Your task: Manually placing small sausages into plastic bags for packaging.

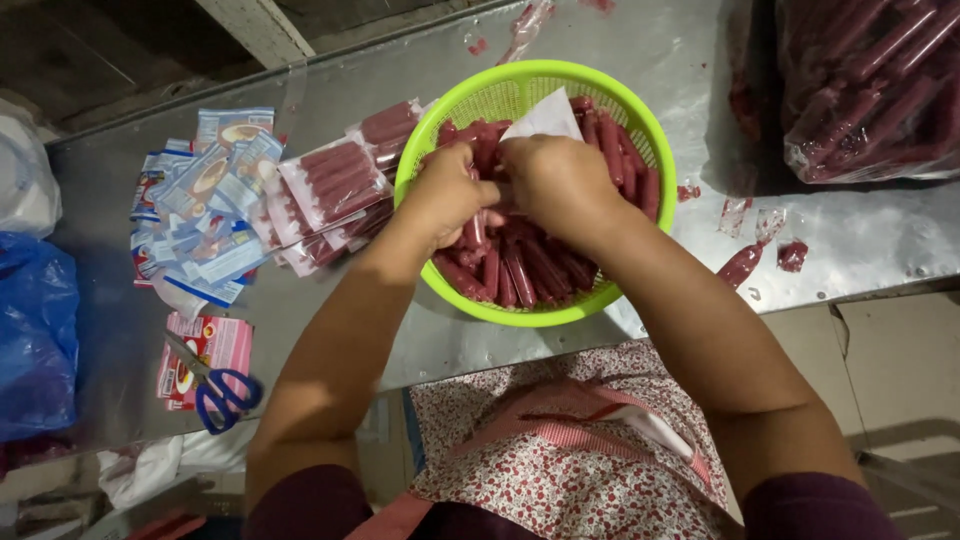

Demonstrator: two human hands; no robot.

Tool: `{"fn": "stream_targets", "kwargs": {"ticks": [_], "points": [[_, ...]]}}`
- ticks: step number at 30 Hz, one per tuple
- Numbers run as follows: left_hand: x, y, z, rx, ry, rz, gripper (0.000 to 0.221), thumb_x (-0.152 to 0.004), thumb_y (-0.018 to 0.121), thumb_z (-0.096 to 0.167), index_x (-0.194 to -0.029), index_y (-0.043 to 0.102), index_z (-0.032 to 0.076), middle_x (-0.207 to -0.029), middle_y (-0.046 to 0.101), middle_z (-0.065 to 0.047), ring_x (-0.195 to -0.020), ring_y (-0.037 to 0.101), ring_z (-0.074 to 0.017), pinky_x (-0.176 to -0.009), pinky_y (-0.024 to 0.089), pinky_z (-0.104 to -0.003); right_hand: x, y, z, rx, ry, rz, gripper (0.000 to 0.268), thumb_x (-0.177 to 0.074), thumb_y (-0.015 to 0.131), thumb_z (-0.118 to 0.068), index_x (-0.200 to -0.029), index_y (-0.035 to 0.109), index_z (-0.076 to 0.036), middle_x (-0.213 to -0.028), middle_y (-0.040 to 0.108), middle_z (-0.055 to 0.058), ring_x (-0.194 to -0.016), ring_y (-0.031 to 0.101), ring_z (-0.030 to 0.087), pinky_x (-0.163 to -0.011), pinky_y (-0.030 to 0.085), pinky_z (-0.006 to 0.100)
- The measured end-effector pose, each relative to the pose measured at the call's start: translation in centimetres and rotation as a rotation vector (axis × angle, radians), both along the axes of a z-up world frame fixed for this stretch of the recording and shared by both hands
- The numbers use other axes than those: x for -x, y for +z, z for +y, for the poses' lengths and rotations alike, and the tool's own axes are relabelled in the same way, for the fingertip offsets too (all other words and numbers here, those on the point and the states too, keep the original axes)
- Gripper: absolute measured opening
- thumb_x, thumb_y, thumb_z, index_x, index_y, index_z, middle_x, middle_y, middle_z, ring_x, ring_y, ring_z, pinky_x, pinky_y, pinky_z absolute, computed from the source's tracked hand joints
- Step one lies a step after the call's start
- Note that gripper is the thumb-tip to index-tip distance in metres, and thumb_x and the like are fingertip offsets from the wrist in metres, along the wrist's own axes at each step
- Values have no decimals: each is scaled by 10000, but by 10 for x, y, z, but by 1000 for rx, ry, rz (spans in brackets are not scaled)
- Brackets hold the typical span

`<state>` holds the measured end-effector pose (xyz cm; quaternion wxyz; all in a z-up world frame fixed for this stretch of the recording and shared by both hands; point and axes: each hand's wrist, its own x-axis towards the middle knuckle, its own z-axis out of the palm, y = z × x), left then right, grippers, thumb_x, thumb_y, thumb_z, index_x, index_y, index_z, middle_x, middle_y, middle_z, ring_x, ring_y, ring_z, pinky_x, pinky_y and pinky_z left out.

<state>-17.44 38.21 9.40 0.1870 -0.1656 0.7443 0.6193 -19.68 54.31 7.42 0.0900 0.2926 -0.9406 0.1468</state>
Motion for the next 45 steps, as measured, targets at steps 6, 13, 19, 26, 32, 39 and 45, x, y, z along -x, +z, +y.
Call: {"fn": "stream_targets", "kwargs": {"ticks": [6,13,19,26,32,39,45], "points": [[-6,21,-2,-374,222,0,330,-930,634,-63,-1249,590,12,-1066,618,-152,-861,640,-235,-772,679,-418,11,4,7,671,-148,-523,145,-988,676,-141,-1065,797,-121,-946,805,45,-760,732,144,-708,601,327],[-7,30,-14,-326,191,249,241,-925,626,-136,-1134,610,-18,-1081,720,-175,-899,763,-230,-641,631,-246,19,4,21,1035,-239,-660,164,-993,650,-140,-1068,795,-124,-899,791,2,-734,703,86,-676,600,255],[-26,44,-28,110,44,196,122,-1028,621,180,-1078,648,73,-858,708,-57,-611,600,-98,-535,514,-182,7,13,29,916,-182,-563,162,-1013,648,-148,-1051,799,-105,-956,777,25,-760,683,102,-673,570,281],[-27,25,-18,875,-271,217,329,-1003,661,355,-1159,611,69,-1052,706,-112,-916,689,-300,-765,539,-464,-11,29,35,783,-220,-503,153,-1011,655,-143,-1079,790,-120,-1070,775,62,-744,700,137,-615,612,286],[-45,-7,-8,789,-312,975,272,-925,736,192,-1194,700,199,-1293,549,-118,-1237,575,-406,-1050,497,-483,1,-7,42,745,-1,-305,176,-1019,676,-101,-1149,788,-62,-993,768,167,-994,727,302,-891,533,417],[-49,-18,17,950,-598,778,330,-847,764,254,-1160,708,164,-1243,522,-110,-1180,519,-379,-940,493,-535,-27,18,33,683,-94,-386,194,-1017,667,-172,-1155,791,-115,-910,775,98,-927,742,214,-807,552,394],[-31,-59,22,843,-481,796,283,-803,759,308,-957,714,75,-1143,545,-155,-1077,572,-438,-820,518,-558,-15,8,40,700,-60,-329,184,-1008,669,-122,-1138,794,-83,-910,767,154,-961,742,284,-850,543,427]]}}
